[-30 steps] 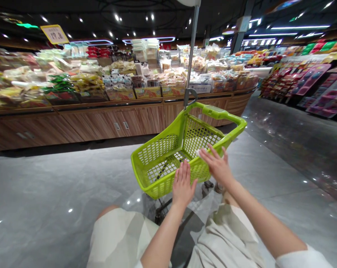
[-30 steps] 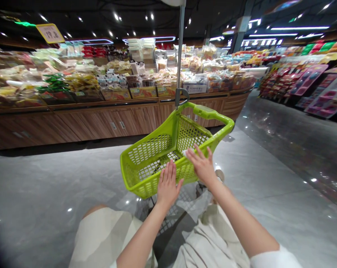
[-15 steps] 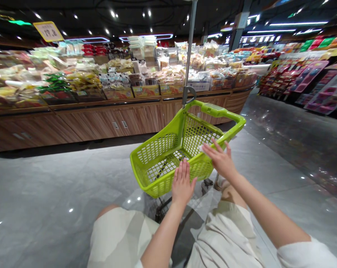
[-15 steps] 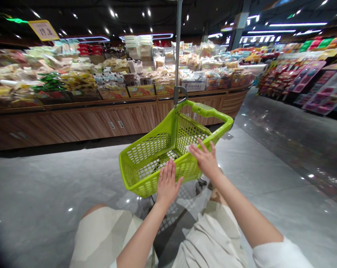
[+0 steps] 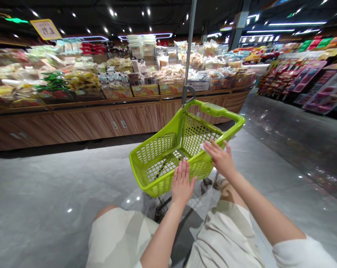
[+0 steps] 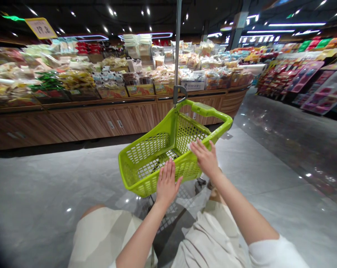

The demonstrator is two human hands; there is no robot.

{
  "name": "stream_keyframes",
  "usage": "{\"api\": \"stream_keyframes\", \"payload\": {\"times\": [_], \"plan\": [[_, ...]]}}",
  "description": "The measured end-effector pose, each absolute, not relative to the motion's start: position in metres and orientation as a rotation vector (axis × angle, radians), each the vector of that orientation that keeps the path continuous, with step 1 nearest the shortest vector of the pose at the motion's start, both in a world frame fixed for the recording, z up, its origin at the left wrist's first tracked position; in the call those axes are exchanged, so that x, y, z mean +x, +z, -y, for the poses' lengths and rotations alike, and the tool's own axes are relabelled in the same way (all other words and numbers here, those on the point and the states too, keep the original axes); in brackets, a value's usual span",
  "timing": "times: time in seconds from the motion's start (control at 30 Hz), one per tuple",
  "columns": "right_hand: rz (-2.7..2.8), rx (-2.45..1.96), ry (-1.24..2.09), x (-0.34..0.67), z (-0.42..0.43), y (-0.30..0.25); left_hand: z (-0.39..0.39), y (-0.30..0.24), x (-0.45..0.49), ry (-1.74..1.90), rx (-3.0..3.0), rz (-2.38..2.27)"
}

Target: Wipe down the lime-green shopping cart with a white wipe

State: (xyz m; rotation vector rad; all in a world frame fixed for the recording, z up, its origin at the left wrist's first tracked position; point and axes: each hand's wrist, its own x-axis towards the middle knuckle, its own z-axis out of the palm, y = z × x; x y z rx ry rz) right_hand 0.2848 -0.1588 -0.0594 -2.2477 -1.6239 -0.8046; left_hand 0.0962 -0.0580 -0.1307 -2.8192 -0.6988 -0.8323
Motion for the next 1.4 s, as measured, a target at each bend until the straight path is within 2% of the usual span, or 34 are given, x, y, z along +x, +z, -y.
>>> {"api": "stream_keyframes", "payload": {"times": [0.1,0.17,0.3,0.4,0.53,0.63,0.77,0.87,1.0,1.1,1.27,1.4], "plan": [[1.253,-2.357,-0.927,0.320,0.170,-0.045,0.060,-0.131,0.098,-0.847,-2.821,0.709],[1.178,-2.376,-0.916,0.305,0.162,-0.051,0.062,-0.131,0.099,-0.848,-2.823,0.727],[1.664,-2.222,-0.739,0.237,0.137,-0.078,0.061,-0.131,0.099,-0.825,-2.842,0.727],[1.828,-2.156,-0.679,0.240,0.143,-0.076,0.058,-0.131,0.097,-0.816,-2.847,0.704],[1.342,-2.317,-0.862,0.309,0.168,-0.048,0.058,-0.132,0.097,-0.838,-2.824,0.704],[1.158,-2.341,-0.884,0.307,0.163,-0.048,0.061,-0.133,0.099,-0.848,-2.821,0.730],[1.589,-2.220,-0.727,0.238,0.136,-0.075,0.060,-0.133,0.099,-0.836,-2.832,0.724],[1.826,-2.138,-0.671,0.237,0.139,-0.075,0.058,-0.132,0.097,-0.831,-2.830,0.706],[1.436,-2.284,-0.876,0.307,0.164,-0.047,0.058,-0.132,0.097,-0.852,-2.819,0.708],[1.198,-2.335,-0.942,0.307,0.162,-0.047,0.060,-0.133,0.100,-0.857,-2.822,0.723],[1.711,-2.165,-0.766,0.229,0.134,-0.080,0.059,-0.133,0.099,-0.829,-2.826,0.700],[1.672,-2.217,-0.810,0.274,0.155,-0.063,0.055,-0.131,0.095,-0.814,-2.821,0.672]]}}
